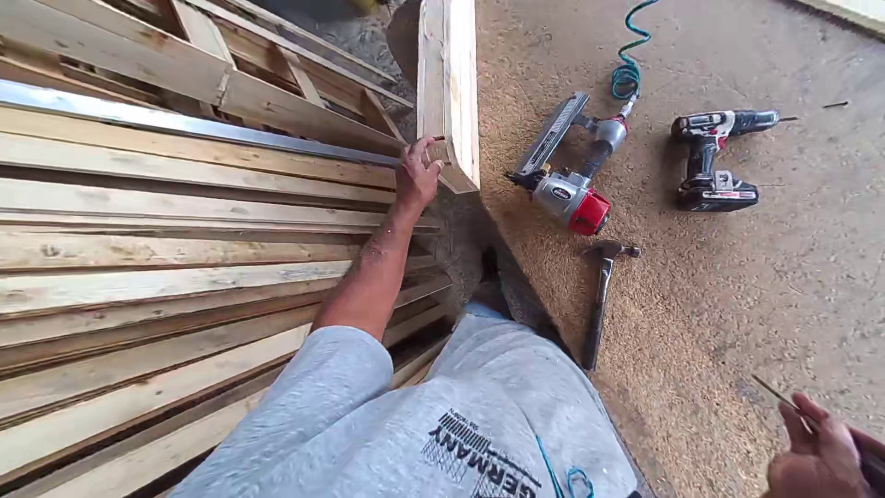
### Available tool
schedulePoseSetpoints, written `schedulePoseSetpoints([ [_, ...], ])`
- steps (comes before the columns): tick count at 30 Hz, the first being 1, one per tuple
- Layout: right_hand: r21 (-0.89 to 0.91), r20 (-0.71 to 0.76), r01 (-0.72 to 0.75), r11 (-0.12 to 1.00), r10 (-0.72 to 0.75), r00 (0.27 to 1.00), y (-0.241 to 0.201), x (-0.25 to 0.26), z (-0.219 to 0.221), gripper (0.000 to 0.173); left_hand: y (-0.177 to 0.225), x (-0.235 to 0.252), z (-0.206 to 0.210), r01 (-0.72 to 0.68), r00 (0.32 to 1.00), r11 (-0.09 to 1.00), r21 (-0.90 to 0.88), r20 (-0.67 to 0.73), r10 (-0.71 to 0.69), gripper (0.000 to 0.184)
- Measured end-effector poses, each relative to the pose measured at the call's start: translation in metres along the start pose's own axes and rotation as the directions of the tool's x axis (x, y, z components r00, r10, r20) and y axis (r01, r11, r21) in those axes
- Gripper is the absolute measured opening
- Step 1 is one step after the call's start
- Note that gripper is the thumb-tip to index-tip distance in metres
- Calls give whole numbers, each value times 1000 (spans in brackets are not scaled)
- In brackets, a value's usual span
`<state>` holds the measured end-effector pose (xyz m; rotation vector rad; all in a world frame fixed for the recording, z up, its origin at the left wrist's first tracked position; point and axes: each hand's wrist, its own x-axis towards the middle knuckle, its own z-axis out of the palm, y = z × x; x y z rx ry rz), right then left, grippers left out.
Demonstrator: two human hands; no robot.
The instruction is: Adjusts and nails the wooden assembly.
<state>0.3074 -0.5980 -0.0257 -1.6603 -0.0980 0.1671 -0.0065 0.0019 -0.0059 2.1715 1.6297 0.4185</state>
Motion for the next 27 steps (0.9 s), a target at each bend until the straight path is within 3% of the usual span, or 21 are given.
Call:
schedulePoseSetpoints([
  [2,101,302,8,995,-39,953,-8,-12,114,16,-17,0,6,-33,996,989,-147,-86,20,53],
  [3,127,462,42,991,-97,881,-17,-21,167,25,-27,2,9,-50,994,971,-234,-108,25,60],
  [5,133,701,229,964,-255,666,-43,-37,261,40,-47,11,17,-63,996,923,-380,-77,36,73],
  [8,121,847,419,900,-314,429,-97,-58,374,51,-66,18,28,-11,993,872,-489,94,65,70],
  [10,162,869,415,895,-329,370,-123,-67,433,46,-76,16,33,7,983,858,-513,159,87,66],
  [12,244,845,369,897,-383,373,-135,-72,481,35,-86,17,34,-11,972,843,-538,191,134,62],
  [16,291,829,351,890,-418,372,-130,-75,537,26,-92,22,30,-33,956,855,-517,233,178,60],
  [21,231,857,392,891,-377,352,-117,-77,556,25,-84,22,24,-30,953,886,-463,255,165,60],
  [24,211,891,427,879,-352,286,-115,-73,559,24,-82,22,22,-4,950,890,-457,276,146,62],
  [27,244,921,454,857,-351,169,-115,-69,562,21,-81,24,20,18,944,891,-453,301,134,58],
])
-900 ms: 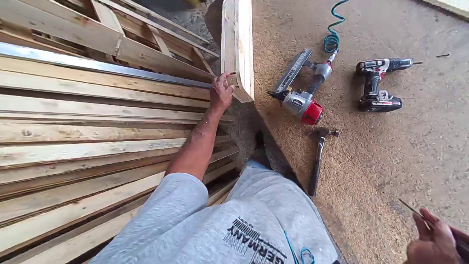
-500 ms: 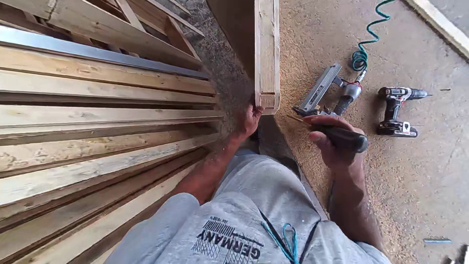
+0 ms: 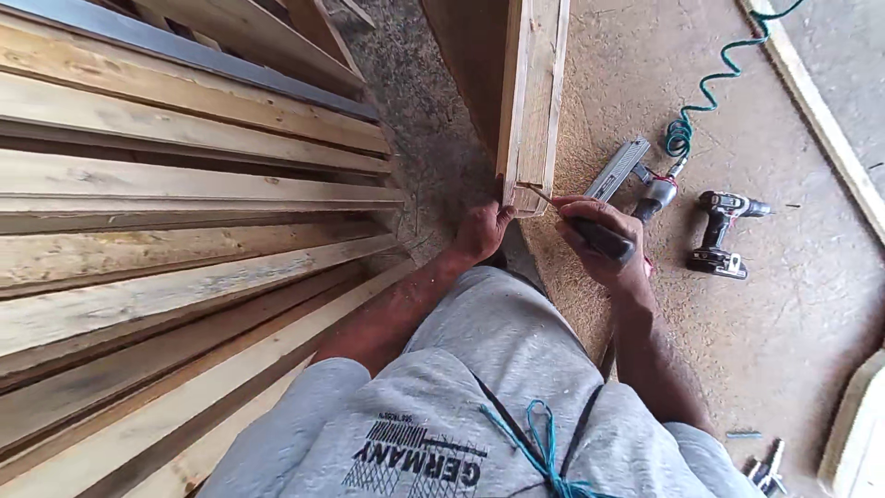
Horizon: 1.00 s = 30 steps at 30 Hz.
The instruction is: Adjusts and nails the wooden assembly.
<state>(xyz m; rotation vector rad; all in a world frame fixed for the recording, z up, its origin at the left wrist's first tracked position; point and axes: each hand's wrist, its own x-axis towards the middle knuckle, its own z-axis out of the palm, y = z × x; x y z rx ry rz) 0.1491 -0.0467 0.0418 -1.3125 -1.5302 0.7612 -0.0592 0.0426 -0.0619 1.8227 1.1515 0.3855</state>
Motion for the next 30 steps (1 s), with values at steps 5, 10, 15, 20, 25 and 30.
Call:
schedulePoseSetpoints([
  [5,-68,71,5,998,0,997,-2,10,-5,24,-1,-1,4,-4,1000,1000,-25,-24,3,58],
  [10,-130,101,-87,988,100,990,-12,49,-15,16,-4,-3,10,-43,995,998,49,-89,47,51],
  [15,-105,212,-96,990,117,970,-12,73,-26,13,-8,-2,14,-100,986,994,50,-125,106,58],
  [20,-62,254,-81,995,94,963,-6,83,-30,13,-9,-2,17,-113,980,991,73,-156,123,56],
  [25,-18,245,-118,993,119,962,-2,89,-32,14,-13,-1,21,-127,975,987,98,-172,142,59],
  [30,-3,258,-177,984,172,951,1,94,-34,14,-15,-3,21,-129,970,981,143,-188,155,59],
])
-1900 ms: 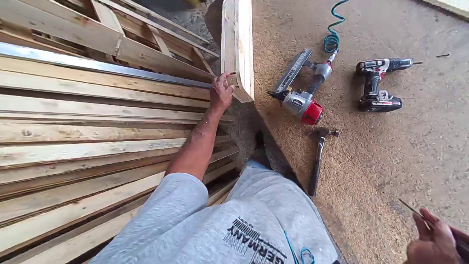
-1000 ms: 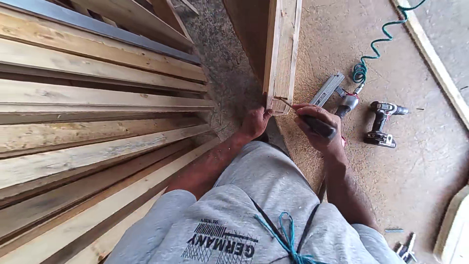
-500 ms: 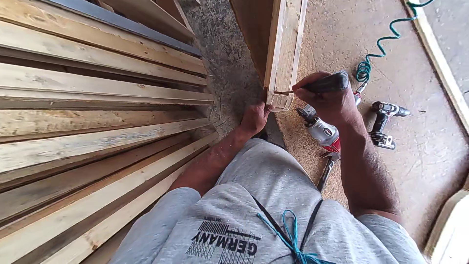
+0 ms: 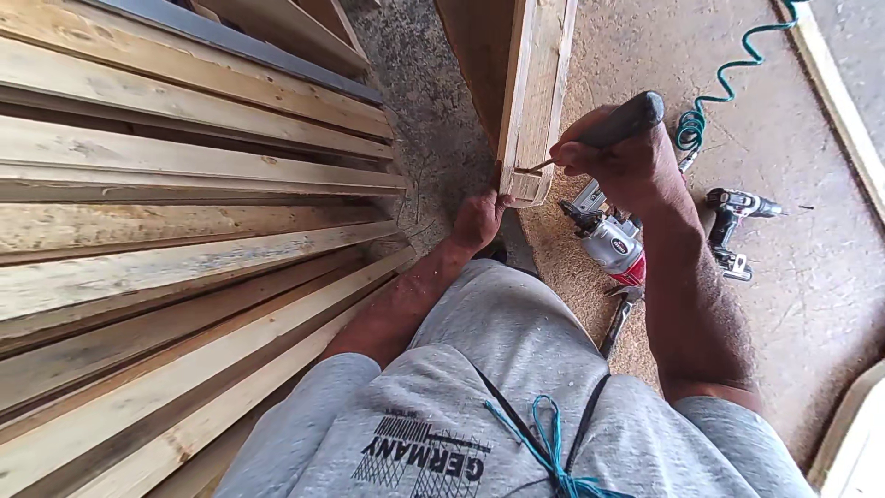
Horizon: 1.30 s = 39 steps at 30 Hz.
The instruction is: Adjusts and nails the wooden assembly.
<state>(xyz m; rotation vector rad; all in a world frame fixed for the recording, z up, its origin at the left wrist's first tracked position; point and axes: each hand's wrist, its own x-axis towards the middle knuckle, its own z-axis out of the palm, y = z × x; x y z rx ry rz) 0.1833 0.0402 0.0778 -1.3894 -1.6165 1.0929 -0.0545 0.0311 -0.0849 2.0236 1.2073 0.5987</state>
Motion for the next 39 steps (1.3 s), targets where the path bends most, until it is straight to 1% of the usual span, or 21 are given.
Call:
schedulePoseSetpoints([
  [3,49,8,-29,998,29,1000,1,4,-2,15,-1,0,1,-4,1000,1000,19,-3,4,62],
  [10,109,35,-132,985,129,991,-3,18,-6,14,-1,1,1,0,1000,999,39,-9,0,59],
  [15,139,55,-149,979,143,988,-2,23,-7,16,0,1,1,20,1000,999,44,6,-20,56],
  [17,69,30,-96,993,94,995,-5,17,-5,17,1,1,0,33,999,998,45,19,-34,56],
  [20,-153,-23,131,979,-136,990,-17,-21,6,23,8,3,-12,83,993,995,63,79,-88,58],
  [23,-142,-45,260,955,-268,962,-26,-83,24,26,24,-8,-36,124,990,992,38,57,-126,47],
  [24,-139,-56,259,956,-269,962,-23,-101,35,24,29,-16,-42,132,990,991,-12,44,-131,44],
  [25,-150,-59,238,959,-249,967,-17,-117,47,23,34,-22,-48,153,987,981,-121,70,-145,39],
  [26,-167,-48,216,962,-227,973,-8,-130,59,23,40,-26,-51,230,966,929,-290,181,-183,37],
  [27,-185,-31,201,962,-210,977,2,-139,72,23,48,-27,-52,368,910,803,-469,361,-206,37],
  [28,-220,-15,197,955,-205,979,12,-144,85,23,53,-26,-49,519,828,630,-578,524,-201,39],
  [29,-255,-6,198,946,-207,978,22,-148,97,22,57,-25,-43,621,767,472,-626,609,-201,37],
  [30,-282,-4,189,941,-198,980,30,-150,108,21,60,-24,-35,665,741,372,-647,631,-227,30],
  [31,-293,-9,162,942,-172,985,35,-152,115,21,60,-24,-27,681,732,321,-658,630,-262,25],
  [33,-268,-29,95,959,-107,994,41,-158,120,26,58,-22,-19,689,724,316,-652,613,-316,23],
  [34,-224,-44,69,972,-80,996,44,-162,120,28,56,-21,-19,692,722,340,-637,607,-331,23],
  [35,-114,-72,37,993,-45,996,47,-167,120,30,56,-20,-19,695,719,362,-621,605,-342,22],
  [36,81,-110,4,997,5,994,50,-173,122,31,56,-21,-20,695,718,379,-611,606,-342,22],
  [37,325,-140,-48,944,98,985,51,-178,126,32,56,-21,-21,686,727,398,-609,600,-334,21],
  [38,529,-130,-126,839,227,965,48,-180,130,34,57,-20,-21,673,738,422,-607,589,-330,21],
  [39,655,-91,-200,729,339,936,43,-180,134,38,59,-19,-21,663,746,453,-596,575,-336,20],
])
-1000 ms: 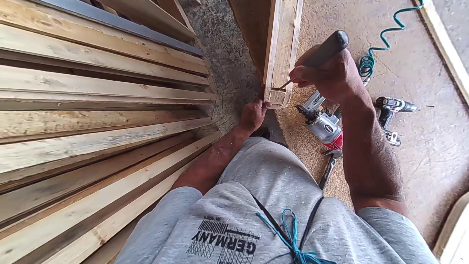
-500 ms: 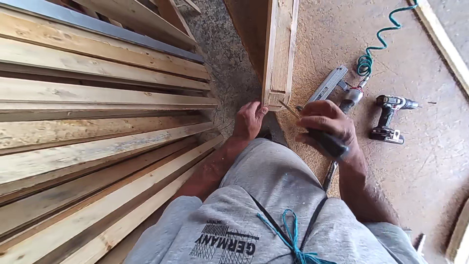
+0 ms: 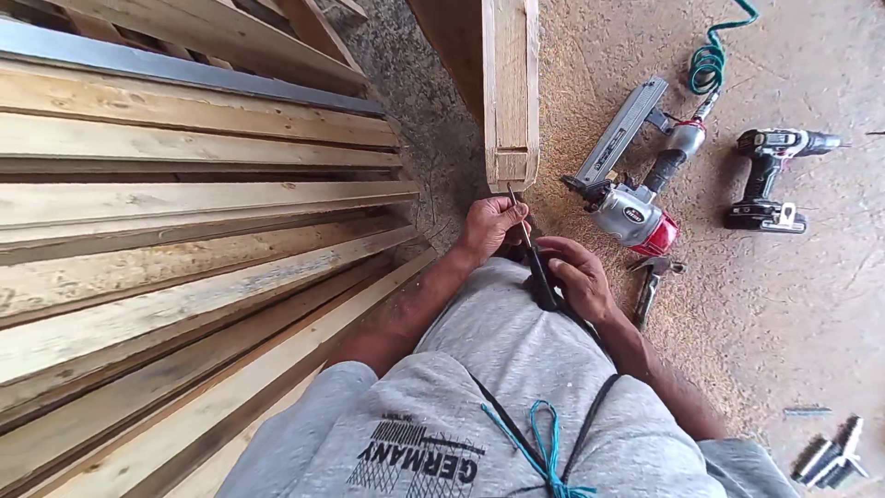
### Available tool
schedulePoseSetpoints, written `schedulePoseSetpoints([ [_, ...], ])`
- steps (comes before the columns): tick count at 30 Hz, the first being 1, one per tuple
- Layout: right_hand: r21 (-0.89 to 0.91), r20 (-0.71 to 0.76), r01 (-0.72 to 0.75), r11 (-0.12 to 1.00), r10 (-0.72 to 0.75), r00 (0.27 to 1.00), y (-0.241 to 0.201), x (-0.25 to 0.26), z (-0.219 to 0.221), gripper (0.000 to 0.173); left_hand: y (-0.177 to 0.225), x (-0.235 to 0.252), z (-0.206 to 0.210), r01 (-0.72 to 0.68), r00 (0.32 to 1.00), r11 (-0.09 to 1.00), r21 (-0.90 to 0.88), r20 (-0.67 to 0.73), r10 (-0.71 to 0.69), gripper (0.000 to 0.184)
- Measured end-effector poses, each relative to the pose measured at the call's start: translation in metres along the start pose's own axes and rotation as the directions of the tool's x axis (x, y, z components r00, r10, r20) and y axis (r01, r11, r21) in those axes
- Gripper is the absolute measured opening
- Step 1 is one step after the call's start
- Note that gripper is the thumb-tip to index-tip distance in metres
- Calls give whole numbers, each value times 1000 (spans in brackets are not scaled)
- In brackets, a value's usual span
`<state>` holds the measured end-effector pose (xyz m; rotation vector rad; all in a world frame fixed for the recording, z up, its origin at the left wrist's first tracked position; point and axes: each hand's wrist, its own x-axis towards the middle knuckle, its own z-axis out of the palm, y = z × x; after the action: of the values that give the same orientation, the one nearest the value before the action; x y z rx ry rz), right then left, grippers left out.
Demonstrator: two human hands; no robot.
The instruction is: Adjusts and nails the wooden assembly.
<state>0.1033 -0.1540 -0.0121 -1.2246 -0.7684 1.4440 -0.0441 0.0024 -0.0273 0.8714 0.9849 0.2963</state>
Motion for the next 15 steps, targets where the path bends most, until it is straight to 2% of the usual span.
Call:
schedulePoseSetpoints([
  [1,46,-19,-99,994,100,995,-2,0,7,39,1,1,1,-2,1000,999,40,-14,3,19],
  [4,-66,-82,-273,960,267,960,3,9,24,35,-2,9,2,-2,999,995,102,-41,6,21],
  [7,-144,-121,-291,946,275,954,18,19,34,33,-4,15,-1,8,998,990,143,-56,0,22],
  [9,-203,-160,-287,936,258,953,29,25,39,33,-4,15,-5,-16,998,964,264,-55,32,23],
  [10,-248,-183,-287,925,246,952,36,27,42,33,-1,13,-7,-36,996,918,395,-61,66,25],
  [12,-324,-208,-274,906,214,954,49,33,43,35,15,3,-14,-72,967,706,704,-125,223,31],
  [13,-345,-216,-261,902,194,957,55,35,43,35,25,-2,-18,-93,924,595,798,-153,350,33],
  [15,-367,-220,-230,901,156,963,66,37,44,35,41,-1,-31,-174,794,465,868,-156,587,33],
])
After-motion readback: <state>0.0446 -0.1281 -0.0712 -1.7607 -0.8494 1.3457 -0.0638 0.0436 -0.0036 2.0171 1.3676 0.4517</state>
